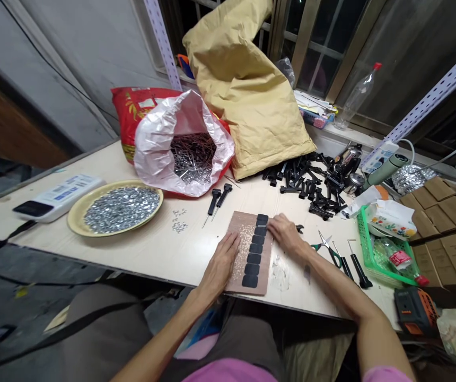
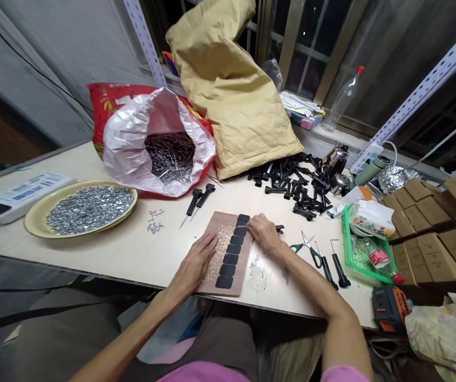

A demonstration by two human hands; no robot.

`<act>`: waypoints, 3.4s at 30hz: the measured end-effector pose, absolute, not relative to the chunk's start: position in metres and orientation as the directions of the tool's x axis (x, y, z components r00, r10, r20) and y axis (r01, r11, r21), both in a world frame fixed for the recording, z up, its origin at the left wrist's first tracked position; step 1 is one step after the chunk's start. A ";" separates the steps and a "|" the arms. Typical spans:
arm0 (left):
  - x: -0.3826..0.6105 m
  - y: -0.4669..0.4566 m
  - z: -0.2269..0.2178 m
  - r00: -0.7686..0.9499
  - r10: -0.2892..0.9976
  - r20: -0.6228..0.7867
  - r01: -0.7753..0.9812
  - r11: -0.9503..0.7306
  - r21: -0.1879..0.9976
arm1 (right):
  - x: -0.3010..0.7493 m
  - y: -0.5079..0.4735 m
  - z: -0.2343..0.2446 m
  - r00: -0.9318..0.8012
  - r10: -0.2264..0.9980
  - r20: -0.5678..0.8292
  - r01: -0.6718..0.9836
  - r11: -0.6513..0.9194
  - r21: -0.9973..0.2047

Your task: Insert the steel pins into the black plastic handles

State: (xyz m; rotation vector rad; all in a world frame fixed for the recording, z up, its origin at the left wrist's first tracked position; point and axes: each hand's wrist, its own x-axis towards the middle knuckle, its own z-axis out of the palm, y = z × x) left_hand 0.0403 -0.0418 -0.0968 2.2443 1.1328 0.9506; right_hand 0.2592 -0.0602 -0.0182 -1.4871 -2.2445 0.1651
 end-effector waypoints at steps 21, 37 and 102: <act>0.035 -0.043 -0.087 0.454 0.811 0.370 0.492 -0.574 0.654 | 0.305 -0.226 0.083 -0.327 0.773 -0.544 0.776 -0.109 -0.621; 0.056 -0.045 -0.101 0.412 0.810 0.417 0.504 -0.584 0.637 | 0.193 -0.007 0.037 -0.645 0.762 0.049 0.763 0.646 -0.004; -0.013 -0.019 0.007 0.478 0.826 -0.299 -0.513 0.539 0.668 | 0.162 -0.049 0.031 -0.420 0.760 0.496 0.733 0.606 -0.308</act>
